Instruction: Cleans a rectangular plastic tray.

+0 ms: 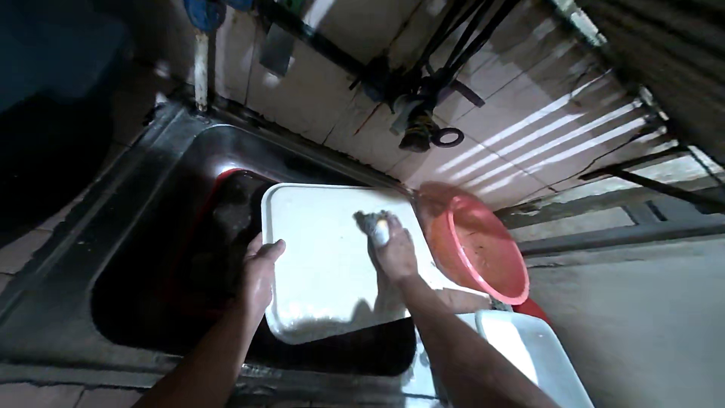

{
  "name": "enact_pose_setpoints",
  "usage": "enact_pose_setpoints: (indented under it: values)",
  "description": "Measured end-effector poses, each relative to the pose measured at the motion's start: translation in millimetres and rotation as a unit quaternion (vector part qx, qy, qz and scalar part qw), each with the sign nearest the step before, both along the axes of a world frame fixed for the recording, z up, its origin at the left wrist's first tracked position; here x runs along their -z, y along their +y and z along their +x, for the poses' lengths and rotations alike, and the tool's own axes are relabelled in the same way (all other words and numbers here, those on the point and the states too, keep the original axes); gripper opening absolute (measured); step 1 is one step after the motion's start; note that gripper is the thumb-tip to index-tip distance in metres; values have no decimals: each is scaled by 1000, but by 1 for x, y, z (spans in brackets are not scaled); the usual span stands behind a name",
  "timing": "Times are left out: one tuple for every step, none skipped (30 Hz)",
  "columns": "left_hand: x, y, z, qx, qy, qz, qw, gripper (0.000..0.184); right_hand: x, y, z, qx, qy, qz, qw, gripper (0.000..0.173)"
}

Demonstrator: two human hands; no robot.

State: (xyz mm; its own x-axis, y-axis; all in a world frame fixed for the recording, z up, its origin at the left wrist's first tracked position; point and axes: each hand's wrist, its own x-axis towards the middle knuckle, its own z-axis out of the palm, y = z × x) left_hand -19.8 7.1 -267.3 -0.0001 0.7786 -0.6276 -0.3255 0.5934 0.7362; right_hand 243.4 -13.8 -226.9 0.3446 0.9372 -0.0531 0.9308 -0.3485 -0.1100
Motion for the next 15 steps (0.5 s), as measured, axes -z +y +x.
enact_pose_setpoints:
  values:
    - [0,0,-1,-1,-2,5,1000,53,-2,15,-2,47,5,12,999,59]
    - [0,-1,-1,1,-8,7,1000,53,-2,21,-15,71,8,29,997,60]
    - [1,-1,-2,3,-16,6,1000,52,1,19,-36,61,10,50,997,61]
    - [1,0,-2,3,-25,2,1000,50,7,9,-63,18,12,63,998,63]
    - [1,0,-3,2,-33,-1,999,47,11,-6,-94,-41,23,59,997,65]
    - [1,0,-3,3,-35,-2,999,46,14,-25,-121,-105,45,36,993,65]
    - [1,1,-4,11,-33,0,999,46,15,-47,-139,-172,63,4,983,63]
    - [1,1,-5,25,-23,4,999,48,21,-68,-143,-239,56,18,969,57]
    - [2,3,-6,32,-21,7,999,49,29,-86,-133,-280,42,65,957,49]
    - [1,4,-5,34,-24,2,999,51,33,-100,-112,-288,24,108,951,44]
    - [1,4,-4,31,-27,-4,999,52,30,-110,-84,-261,12,121,957,43]
    - [1,4,-3,28,-30,-8,999,52,22,-115,-54,-206,-1,110,972,43]
    - [1,3,-3,25,-31,-11,999,52,12,-115,-26,-129,-6,94,987,46]
    - [0,3,-4,24,-30,-13,999,51,2,-111,-5,-41,0,69,997,52]
    - [-2,3,-4,25,-29,-13,999,51,-6,-104,6,39,9,48,998,56]
